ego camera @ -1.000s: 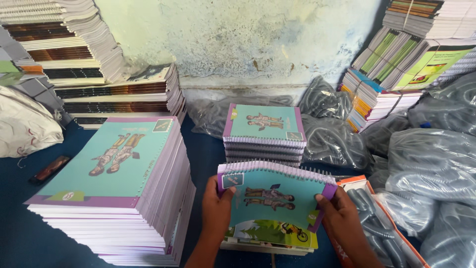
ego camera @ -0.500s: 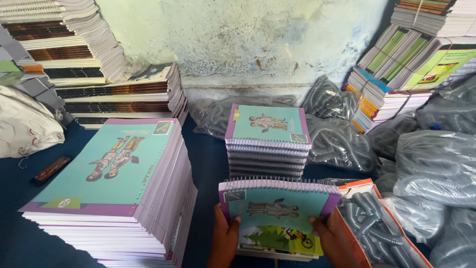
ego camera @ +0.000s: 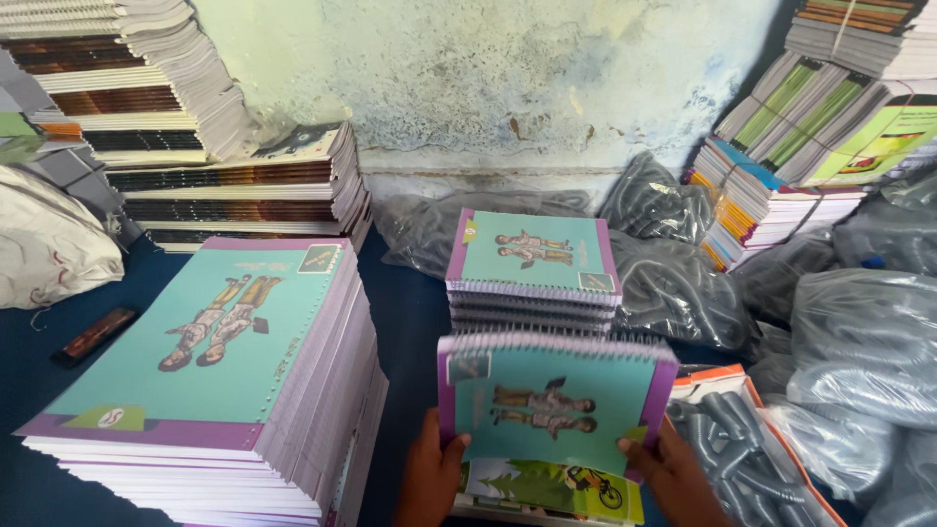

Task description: The person inserts a metal spiral coil into the punched holes of a notebook cover and pages, then twists the coil ends to secure it. They repeat this process for multiple notebooks, stacking the finished ones and handling loose coils from a nearby box.

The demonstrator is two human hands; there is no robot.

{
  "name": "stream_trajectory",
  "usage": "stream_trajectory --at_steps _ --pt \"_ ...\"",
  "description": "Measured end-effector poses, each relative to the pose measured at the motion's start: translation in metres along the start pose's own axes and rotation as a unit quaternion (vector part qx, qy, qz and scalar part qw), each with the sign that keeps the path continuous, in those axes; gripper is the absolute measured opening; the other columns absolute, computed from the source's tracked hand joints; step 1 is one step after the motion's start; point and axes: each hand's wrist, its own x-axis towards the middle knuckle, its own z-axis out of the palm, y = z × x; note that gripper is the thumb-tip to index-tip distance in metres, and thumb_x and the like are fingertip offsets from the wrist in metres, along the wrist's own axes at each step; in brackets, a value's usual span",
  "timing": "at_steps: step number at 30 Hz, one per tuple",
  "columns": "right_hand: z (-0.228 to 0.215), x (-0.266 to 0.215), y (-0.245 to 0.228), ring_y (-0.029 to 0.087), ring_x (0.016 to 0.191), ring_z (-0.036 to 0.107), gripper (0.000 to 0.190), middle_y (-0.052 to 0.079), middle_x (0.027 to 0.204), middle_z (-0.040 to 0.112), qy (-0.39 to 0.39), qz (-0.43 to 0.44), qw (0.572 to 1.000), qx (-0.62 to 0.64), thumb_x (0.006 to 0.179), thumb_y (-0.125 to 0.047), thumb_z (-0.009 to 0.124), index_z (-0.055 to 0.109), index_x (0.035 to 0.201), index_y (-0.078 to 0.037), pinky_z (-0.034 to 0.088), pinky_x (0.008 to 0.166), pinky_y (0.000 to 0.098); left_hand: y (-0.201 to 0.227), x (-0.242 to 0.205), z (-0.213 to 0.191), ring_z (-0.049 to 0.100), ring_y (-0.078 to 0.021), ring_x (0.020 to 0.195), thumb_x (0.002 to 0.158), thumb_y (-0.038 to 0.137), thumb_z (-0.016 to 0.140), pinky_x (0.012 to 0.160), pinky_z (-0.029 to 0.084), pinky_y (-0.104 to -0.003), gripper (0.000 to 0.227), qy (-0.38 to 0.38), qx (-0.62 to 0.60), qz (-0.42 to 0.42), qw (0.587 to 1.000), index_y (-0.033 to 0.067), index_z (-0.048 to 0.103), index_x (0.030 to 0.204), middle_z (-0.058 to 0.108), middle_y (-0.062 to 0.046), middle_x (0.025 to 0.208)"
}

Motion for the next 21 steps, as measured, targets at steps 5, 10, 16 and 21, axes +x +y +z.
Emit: stream_trajectory --at_steps 5,10,16,21 --pt "-0.016 0.035 -0.049 0.022 0.094 0.068 0.028 0.013 0.100 0.073 0.002 -0.088 0.995 -0.042 0.090 -0.010 0.067 0.067 0.117 -0.001 0.054 0.086 0.0376 0.059 0.042 -0.020 0.069 -0.0207 0.086 0.092 0.014 0.068 0.079 0.055 -0.037 0.035 0.013 -0.021 0.189 0.982 0.0060 0.057 0.123 0.072 -0.011 0.094" --pt "-0.032 0.115 -0.121 0.020 0.085 0.064 0.026 0.010 0.094 0.071 -0.012 -0.089 0.994 -0.059 0.089 -0.016 0.070 0.072 0.108 0.002 0.050 0.078 0.0347 0.119 0.127 -0.029 0.063 -0.0184 0.084 0.091 0.014 0.072 0.076 0.053 -0.033 0.035 0.009 -0.026 0.208 0.978 0.0047 0.060 0.122 0.068 -0.012 0.097" --pt "-0.015 0.185 -0.177 0.018 0.086 0.067 0.033 0.012 0.099 0.071 -0.015 -0.025 0.998 -0.056 0.089 -0.015 0.070 0.069 0.115 0.005 0.053 0.082 0.0318 0.160 0.201 -0.029 0.072 -0.0219 0.090 0.089 0.015 0.067 0.066 0.064 -0.037 0.038 -0.029 -0.057 0.101 0.993 0.0037 0.058 0.124 0.070 -0.012 0.108" --pt "-0.009 0.218 -0.190 0.025 0.086 0.069 0.039 0.017 0.101 0.071 -0.027 0.015 0.997 -0.065 0.093 -0.018 0.067 0.065 0.120 0.010 0.057 0.080 0.0394 0.163 0.242 -0.020 0.072 -0.0239 0.092 0.091 0.017 0.066 0.064 0.064 -0.039 0.038 -0.040 -0.053 0.045 0.997 0.0028 0.057 0.126 0.070 -0.013 0.111"
